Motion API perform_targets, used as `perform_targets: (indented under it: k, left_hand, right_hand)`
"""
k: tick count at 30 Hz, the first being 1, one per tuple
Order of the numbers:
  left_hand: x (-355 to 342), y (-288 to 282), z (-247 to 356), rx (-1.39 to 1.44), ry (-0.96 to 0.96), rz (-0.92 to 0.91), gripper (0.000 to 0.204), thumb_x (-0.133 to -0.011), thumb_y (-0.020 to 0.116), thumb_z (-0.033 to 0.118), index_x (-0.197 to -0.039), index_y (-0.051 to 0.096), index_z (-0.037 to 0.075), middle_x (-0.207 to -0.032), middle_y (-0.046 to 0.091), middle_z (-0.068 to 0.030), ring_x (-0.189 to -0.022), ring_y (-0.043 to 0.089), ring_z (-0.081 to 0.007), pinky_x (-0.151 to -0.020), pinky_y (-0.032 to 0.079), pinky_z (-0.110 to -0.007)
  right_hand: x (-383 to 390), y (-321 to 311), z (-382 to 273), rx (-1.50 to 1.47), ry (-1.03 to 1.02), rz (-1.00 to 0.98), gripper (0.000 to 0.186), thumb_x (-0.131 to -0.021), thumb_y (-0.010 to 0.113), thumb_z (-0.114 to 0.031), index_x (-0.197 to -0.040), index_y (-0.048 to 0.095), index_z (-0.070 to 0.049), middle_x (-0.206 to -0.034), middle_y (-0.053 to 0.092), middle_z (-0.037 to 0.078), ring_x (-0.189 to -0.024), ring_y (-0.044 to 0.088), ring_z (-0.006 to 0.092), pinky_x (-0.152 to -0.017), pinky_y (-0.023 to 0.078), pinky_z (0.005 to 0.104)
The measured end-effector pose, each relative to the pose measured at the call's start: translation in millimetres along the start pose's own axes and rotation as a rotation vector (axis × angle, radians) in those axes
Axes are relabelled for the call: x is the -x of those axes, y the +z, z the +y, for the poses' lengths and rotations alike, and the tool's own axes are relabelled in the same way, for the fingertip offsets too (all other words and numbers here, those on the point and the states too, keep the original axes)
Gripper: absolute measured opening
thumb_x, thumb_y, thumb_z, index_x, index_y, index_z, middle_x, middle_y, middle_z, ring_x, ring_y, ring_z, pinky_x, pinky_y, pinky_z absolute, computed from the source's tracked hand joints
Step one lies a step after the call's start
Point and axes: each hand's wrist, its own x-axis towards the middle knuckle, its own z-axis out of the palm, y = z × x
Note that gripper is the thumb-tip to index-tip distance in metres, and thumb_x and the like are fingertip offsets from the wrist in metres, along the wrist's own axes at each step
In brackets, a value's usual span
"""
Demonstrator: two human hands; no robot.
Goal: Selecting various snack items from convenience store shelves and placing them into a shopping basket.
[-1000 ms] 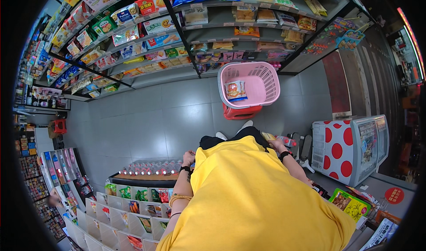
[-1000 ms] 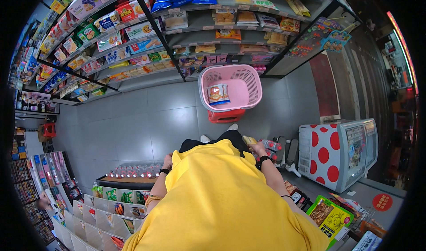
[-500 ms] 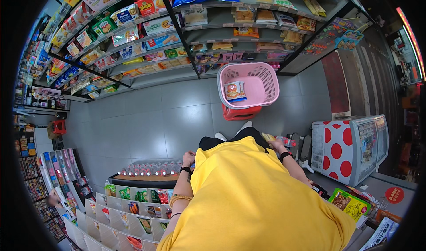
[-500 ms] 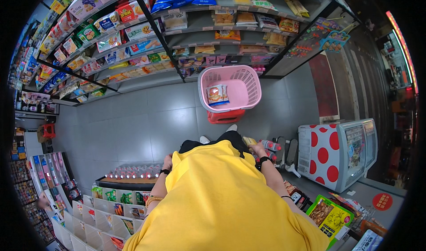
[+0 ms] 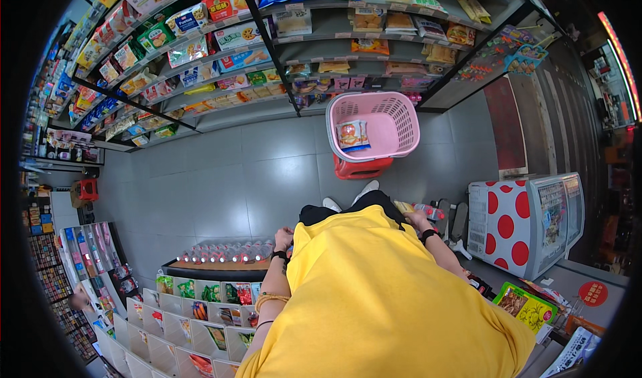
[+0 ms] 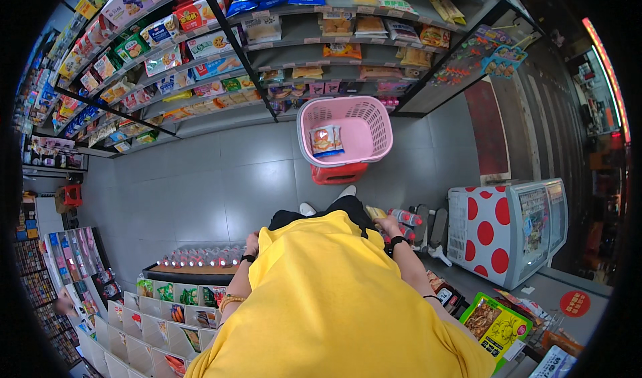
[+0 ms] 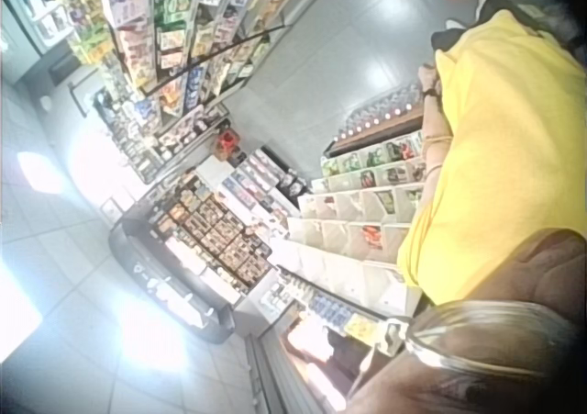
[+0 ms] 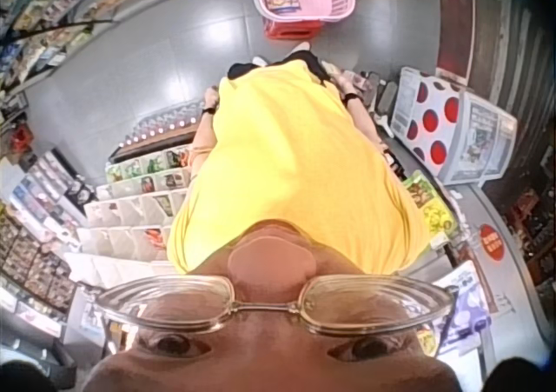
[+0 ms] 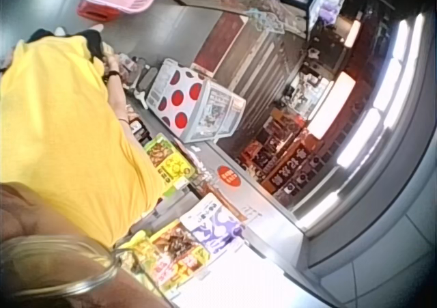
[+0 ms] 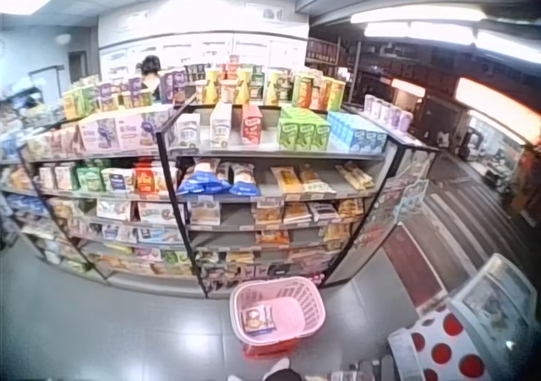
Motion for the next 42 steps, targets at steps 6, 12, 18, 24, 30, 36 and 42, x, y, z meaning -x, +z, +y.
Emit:
perform_targets:
  k: [6,12,18,24,30,36,42]
  left_hand:
    - [1,0,0,0.015,-0.028,-0.006,0.031,-0.059,0.078,0.028,-0.076,0.066,0.005,-0.069,0.066,-0.0080,-0.062,0.065,-0.0183,-0.060,0.051,-0.030]
    - [5,-3,1,-0.008,-0.025,-0.004,0.029,-0.060,0.077,0.028,-0.076,0.067,0.007,-0.068,0.066,-0.0074,-0.062,0.064,-0.0176,-0.060,0.051,-0.030]
    - [7,-7,4,-0.063,-0.020,-0.020,0.029,-0.061,0.077,0.029,-0.077,0.066,0.008,-0.068,0.066,-0.0068,-0.062,0.065,-0.0175,-0.061,0.052,-0.029]
    - [7,-7,8,-0.087,-0.049,-0.009,0.034,-0.059,0.078,0.033,-0.079,0.066,0.009,-0.071,0.067,-0.0069,-0.067,0.066,-0.0184,-0.064,0.052,-0.031]
    - [4,-4,6,-0.072,-0.089,-0.015,0.036,-0.059,0.078,0.036,-0.080,0.066,0.010,-0.075,0.068,-0.0070,-0.071,0.066,-0.0191,-0.068,0.052,-0.031]
    - [7,-5,10,-0.108,-0.091,-0.016,0.036,-0.059,0.078,0.036,-0.081,0.066,0.009,-0.075,0.068,-0.0071,-0.072,0.066,-0.0198,-0.068,0.052,-0.031]
    - [-1,3,-4,-0.038,-0.073,-0.028,0.036,-0.060,0.078,0.034,-0.082,0.066,0.008,-0.075,0.068,-0.0079,-0.070,0.066,-0.0197,-0.066,0.052,-0.031]
  right_hand:
    - [-12,5,10,-0.019,0.018,-0.014,0.052,-0.061,0.077,-0.031,-0.092,0.063,0.008,-0.083,0.066,0.016,-0.064,0.064,0.0232,-0.052,0.051,0.0317]
    - [-18,8,14,-0.024,0.019,-0.002,0.053,-0.060,0.077,-0.031,-0.094,0.063,0.008,-0.083,0.066,0.016,-0.064,0.064,0.0234,-0.052,0.051,0.0317]
    - [-12,7,8,-0.038,0.017,-0.022,0.052,-0.060,0.077,-0.030,-0.093,0.063,0.008,-0.081,0.066,0.016,-0.062,0.064,0.0233,-0.050,0.051,0.0314]
    - [-13,6,9,-0.024,0.002,-0.020,0.050,-0.060,0.076,-0.031,-0.088,0.064,0.009,-0.078,0.066,0.016,-0.059,0.064,0.0226,-0.049,0.050,0.0307]
    - [-30,11,25,-0.090,-0.012,-0.035,0.050,-0.060,0.076,-0.033,-0.087,0.064,0.008,-0.076,0.066,0.015,-0.058,0.063,0.0217,-0.048,0.050,0.0304]
    - [-19,7,16,-0.054,-0.005,-0.030,0.050,-0.059,0.076,-0.033,-0.087,0.064,0.008,-0.076,0.066,0.015,-0.058,0.063,0.0218,-0.048,0.050,0.0302]
    - [-10,5,10,-0.059,-0.004,-0.010,0.050,-0.058,0.076,-0.032,-0.086,0.064,0.008,-0.077,0.066,0.015,-0.060,0.063,0.0219,-0.049,0.051,0.0308]
